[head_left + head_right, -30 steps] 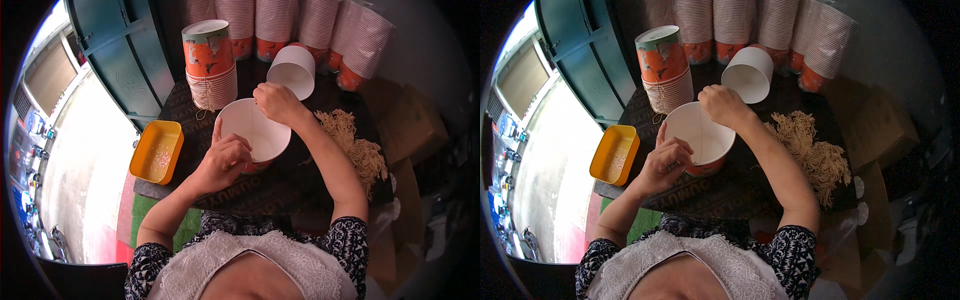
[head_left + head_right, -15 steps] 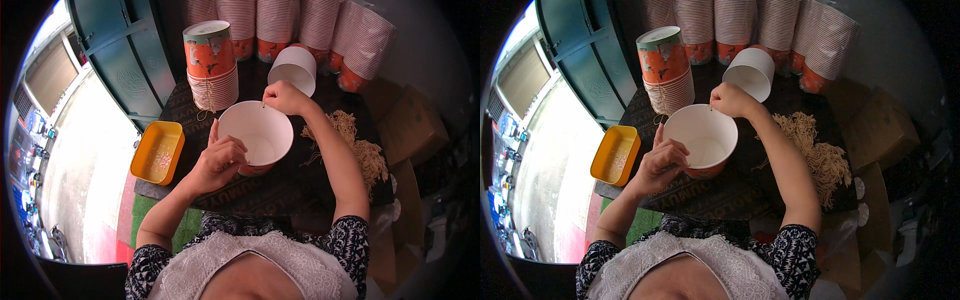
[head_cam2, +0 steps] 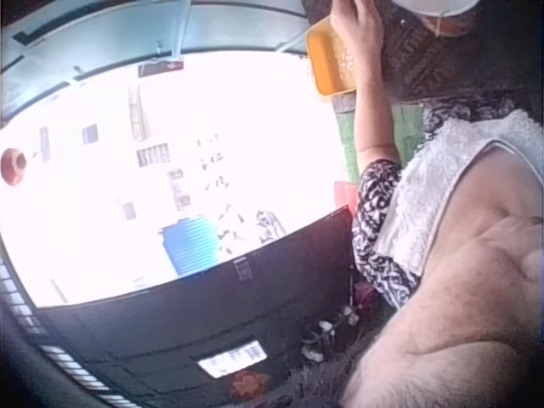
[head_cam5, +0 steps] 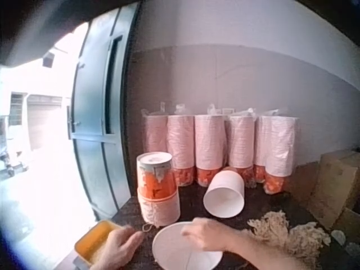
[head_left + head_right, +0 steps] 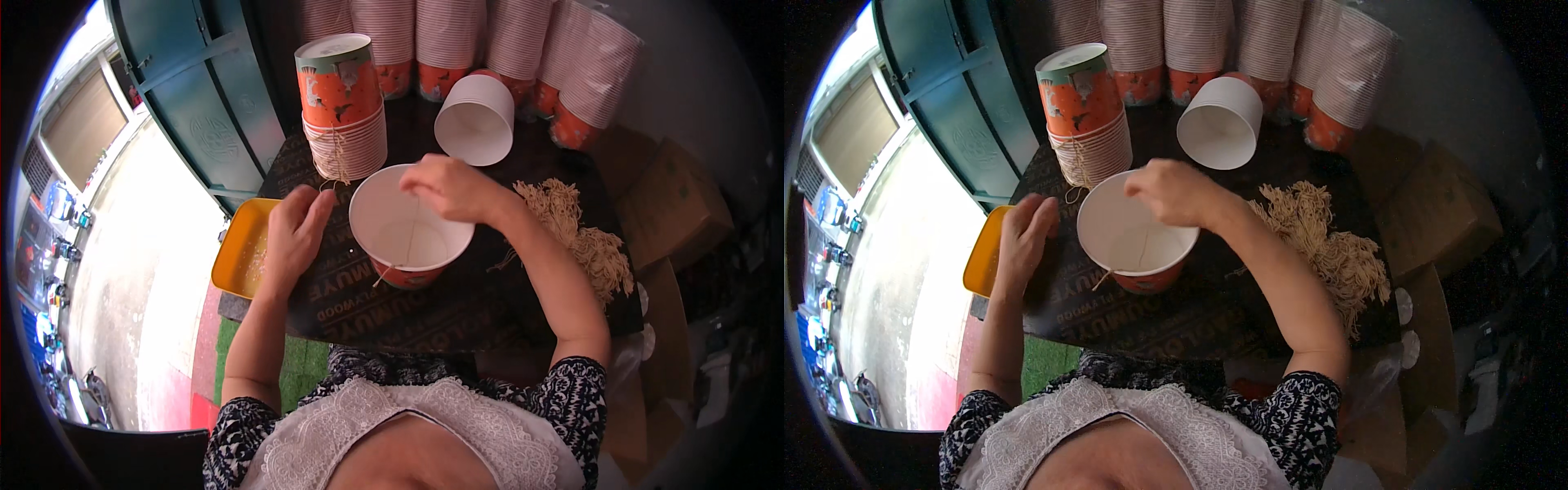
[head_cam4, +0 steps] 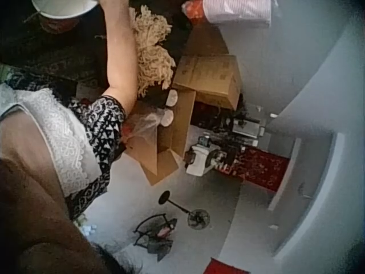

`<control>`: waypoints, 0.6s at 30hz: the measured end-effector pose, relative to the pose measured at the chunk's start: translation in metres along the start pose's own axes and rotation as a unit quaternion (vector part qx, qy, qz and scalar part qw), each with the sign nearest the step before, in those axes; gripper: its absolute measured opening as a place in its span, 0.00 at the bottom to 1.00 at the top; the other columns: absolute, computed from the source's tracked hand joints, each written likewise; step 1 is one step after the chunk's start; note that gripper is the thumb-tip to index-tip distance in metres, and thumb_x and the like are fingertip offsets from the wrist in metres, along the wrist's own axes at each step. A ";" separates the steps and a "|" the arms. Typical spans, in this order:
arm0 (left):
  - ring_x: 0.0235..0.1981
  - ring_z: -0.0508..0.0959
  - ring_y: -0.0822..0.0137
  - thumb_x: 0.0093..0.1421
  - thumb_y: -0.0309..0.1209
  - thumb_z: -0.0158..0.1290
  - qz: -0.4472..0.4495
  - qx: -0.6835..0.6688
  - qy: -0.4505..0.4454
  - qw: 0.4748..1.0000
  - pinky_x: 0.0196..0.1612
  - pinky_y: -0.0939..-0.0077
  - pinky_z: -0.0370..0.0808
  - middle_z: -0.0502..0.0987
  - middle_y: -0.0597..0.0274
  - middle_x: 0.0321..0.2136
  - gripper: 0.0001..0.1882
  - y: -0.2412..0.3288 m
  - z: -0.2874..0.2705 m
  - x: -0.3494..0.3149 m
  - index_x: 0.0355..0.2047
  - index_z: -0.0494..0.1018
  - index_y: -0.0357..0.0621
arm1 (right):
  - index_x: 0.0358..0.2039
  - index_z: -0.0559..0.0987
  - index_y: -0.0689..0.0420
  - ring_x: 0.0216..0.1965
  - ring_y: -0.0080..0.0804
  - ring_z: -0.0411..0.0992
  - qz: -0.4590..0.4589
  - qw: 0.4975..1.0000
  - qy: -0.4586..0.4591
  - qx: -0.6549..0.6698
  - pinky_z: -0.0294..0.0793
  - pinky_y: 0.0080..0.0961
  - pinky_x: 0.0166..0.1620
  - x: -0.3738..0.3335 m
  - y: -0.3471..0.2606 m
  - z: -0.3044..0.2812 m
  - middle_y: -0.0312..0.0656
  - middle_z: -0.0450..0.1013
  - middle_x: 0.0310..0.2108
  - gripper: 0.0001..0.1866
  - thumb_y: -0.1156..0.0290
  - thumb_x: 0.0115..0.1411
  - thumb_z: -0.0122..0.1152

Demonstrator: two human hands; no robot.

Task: Manual assembly of paper buckets by threading and knotting cord handles through pre-punched holes.

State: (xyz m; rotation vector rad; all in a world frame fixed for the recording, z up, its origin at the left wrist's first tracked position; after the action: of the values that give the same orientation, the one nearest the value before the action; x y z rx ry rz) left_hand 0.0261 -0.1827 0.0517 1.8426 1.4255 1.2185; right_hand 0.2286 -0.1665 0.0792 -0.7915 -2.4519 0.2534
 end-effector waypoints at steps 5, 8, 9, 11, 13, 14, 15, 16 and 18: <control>0.14 0.72 0.71 0.58 0.47 0.54 -0.121 0.075 -0.191 0.971 0.19 0.73 0.68 0.71 0.59 0.12 0.25 -0.010 0.055 0.004 0.21 0.74 0.32 | 0.38 0.78 0.60 0.42 0.47 0.73 0.067 0.969 -0.224 0.083 0.71 0.36 0.46 -0.013 -0.008 0.056 0.52 0.76 0.37 0.19 0.59 0.64 0.44; 0.15 0.73 0.72 0.57 0.42 0.53 -0.130 0.058 -0.173 0.975 0.19 0.75 0.69 0.71 0.61 0.13 0.21 -0.017 0.061 0.009 0.22 0.75 0.32 | 0.35 0.79 0.60 0.34 0.44 0.74 0.102 0.947 -0.284 0.113 0.71 0.35 0.41 -0.015 -0.020 0.063 0.50 0.76 0.31 0.27 0.51 0.65 0.37; 0.15 0.73 0.72 0.56 0.39 0.52 -0.127 0.026 -0.153 0.980 0.19 0.75 0.69 0.71 0.62 0.13 0.19 -0.016 0.058 0.012 0.22 0.75 0.32 | 0.33 0.79 0.60 0.31 0.39 0.73 0.177 0.919 -0.331 0.123 0.71 0.32 0.38 -0.019 -0.023 0.057 0.46 0.76 0.29 0.26 0.52 0.65 0.39; 0.15 0.73 0.74 0.55 0.35 0.50 -0.100 -0.023 -0.126 0.987 0.19 0.76 0.70 0.71 0.63 0.13 0.16 -0.014 0.053 0.018 0.22 0.75 0.31 | 0.32 0.79 0.60 0.28 0.34 0.72 0.251 0.883 -0.377 0.125 0.70 0.29 0.36 -0.030 -0.023 0.053 0.43 0.75 0.26 0.24 0.53 0.65 0.41; 0.14 0.72 0.74 0.53 0.31 0.51 -0.063 -0.040 -0.102 0.992 0.19 0.76 0.69 0.70 0.62 0.12 0.14 0.000 0.045 0.024 0.20 0.73 0.30 | 0.29 0.78 0.60 0.26 0.23 0.68 0.087 0.951 -0.188 0.230 0.67 0.23 0.32 -0.016 -0.041 0.011 0.37 0.72 0.23 0.22 0.55 0.65 0.45; 0.14 0.72 0.74 0.52 0.31 0.51 -0.022 -0.015 -0.096 0.995 0.19 0.74 0.68 0.69 0.60 0.11 0.13 0.007 0.039 0.029 0.19 0.72 0.30 | 0.29 0.77 0.61 0.25 0.21 0.67 0.080 0.955 -0.151 0.242 0.66 0.21 0.30 -0.015 -0.043 -0.005 0.35 0.72 0.23 0.16 0.61 0.64 0.49; 0.15 0.72 0.74 0.51 0.30 0.52 0.019 0.012 -0.089 0.996 0.19 0.72 0.68 0.67 0.58 0.11 0.13 0.013 0.032 0.034 0.18 0.71 0.30 | 0.28 0.78 0.62 0.27 0.24 0.69 0.093 0.955 -0.119 0.256 0.67 0.22 0.33 -0.016 -0.044 -0.017 0.37 0.72 0.23 0.17 0.61 0.63 0.51; 0.14 0.73 0.68 0.50 0.29 0.53 0.056 0.050 -0.078 0.994 0.21 0.68 0.68 0.67 0.51 0.11 0.12 0.031 0.025 0.034 0.17 0.70 0.31 | 0.27 0.78 0.62 0.30 0.26 0.71 0.107 0.953 -0.087 0.270 0.69 0.23 0.36 -0.016 -0.042 -0.027 0.40 0.73 0.23 0.17 0.61 0.63 0.52; 0.15 0.73 0.63 0.49 0.29 0.53 0.096 0.094 -0.066 0.989 0.22 0.67 0.69 0.69 0.50 0.12 0.11 0.063 0.018 0.033 0.17 0.70 0.31 | 0.29 0.78 0.62 0.32 0.28 0.73 0.094 0.959 -0.065 0.259 0.71 0.25 0.36 -0.015 -0.043 -0.031 0.42 0.75 0.25 0.13 0.65 0.61 0.54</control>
State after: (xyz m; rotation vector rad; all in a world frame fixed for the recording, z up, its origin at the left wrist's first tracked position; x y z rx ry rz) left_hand 0.0738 -0.1693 0.1059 2.1903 1.3548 1.0560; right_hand 0.2350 -0.2096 0.1130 -0.7849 -2.2628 1.0006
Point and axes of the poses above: each hand's wrist, its own x-axis towards the middle knuckle, its own z-axis out of the palm, y = z × x, the point moved 9 cm from there along x, towards the middle knuckle
